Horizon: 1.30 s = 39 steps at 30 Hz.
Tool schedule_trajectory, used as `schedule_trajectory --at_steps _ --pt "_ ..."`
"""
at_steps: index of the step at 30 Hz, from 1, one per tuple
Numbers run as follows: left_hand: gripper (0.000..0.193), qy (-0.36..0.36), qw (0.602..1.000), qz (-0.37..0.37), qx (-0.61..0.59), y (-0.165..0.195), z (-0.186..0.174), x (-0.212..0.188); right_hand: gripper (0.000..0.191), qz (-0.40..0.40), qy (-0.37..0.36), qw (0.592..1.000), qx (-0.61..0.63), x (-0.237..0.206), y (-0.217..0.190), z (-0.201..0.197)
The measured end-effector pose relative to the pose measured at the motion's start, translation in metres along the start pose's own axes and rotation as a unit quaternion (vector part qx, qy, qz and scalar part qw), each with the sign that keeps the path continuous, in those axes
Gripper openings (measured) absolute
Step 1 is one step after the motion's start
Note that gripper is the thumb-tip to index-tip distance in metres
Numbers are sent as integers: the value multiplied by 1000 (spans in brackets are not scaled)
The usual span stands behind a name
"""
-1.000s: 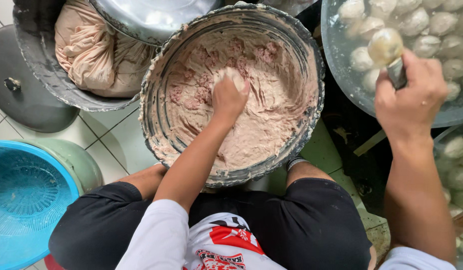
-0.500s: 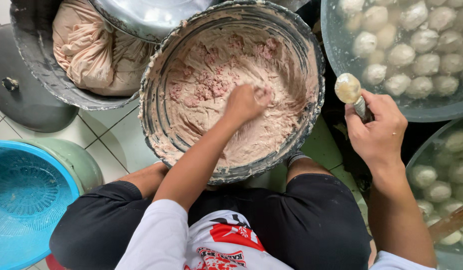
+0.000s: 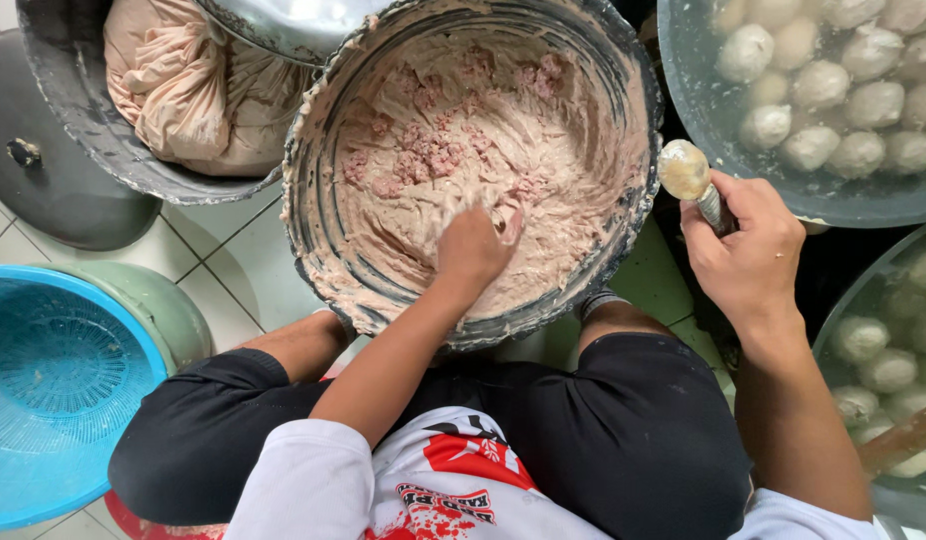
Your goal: The person sits on the floor and shapes meat paste into balls by hand, using a spoon to scoop portions from a large basin and dropping the formed balls into a water-filled basin. They also scrape meat paste from a red tray into the mixing basin.
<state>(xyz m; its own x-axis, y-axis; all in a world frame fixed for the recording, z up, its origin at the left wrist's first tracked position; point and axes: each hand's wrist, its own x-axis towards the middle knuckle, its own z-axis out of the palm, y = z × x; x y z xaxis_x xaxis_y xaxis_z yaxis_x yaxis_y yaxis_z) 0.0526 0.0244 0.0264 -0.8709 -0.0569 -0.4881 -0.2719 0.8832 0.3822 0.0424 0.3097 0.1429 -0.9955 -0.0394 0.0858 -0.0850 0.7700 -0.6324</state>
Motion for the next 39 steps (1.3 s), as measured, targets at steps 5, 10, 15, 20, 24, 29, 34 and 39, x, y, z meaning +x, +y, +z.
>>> schedule_trajectory --at_steps 5,10,15,20,24,29,34,39 --pt "58 -32 993 101 -60 -15 7 -12 23 -2 -1 1000 8 -2 1 1" --pt "38 75 974 186 -102 -17 24 -26 19 13 9 1000 -2 -5 6 -5" --pt "31 131 920 302 -212 -20 14 -11 16 9 11 1000 -3 -8 12 -5" --pt "38 133 926 343 -89 -17 7 12 16 12 12 1000 -5 -11 15 -3" --pt "37 150 923 344 -85 -7 14 25 13 31 21 999 -4 -11 19 -5" --pt "42 107 942 263 -180 -10 24 -10 13 42 24 999 -10 -9 25 -11" --pt "46 46 944 292 -149 -18 15 -2 15 122 37 989 78 0 22 -10" --pt "45 57 948 289 -120 1 10 39 23 59 79 995 7 14 25 -32"
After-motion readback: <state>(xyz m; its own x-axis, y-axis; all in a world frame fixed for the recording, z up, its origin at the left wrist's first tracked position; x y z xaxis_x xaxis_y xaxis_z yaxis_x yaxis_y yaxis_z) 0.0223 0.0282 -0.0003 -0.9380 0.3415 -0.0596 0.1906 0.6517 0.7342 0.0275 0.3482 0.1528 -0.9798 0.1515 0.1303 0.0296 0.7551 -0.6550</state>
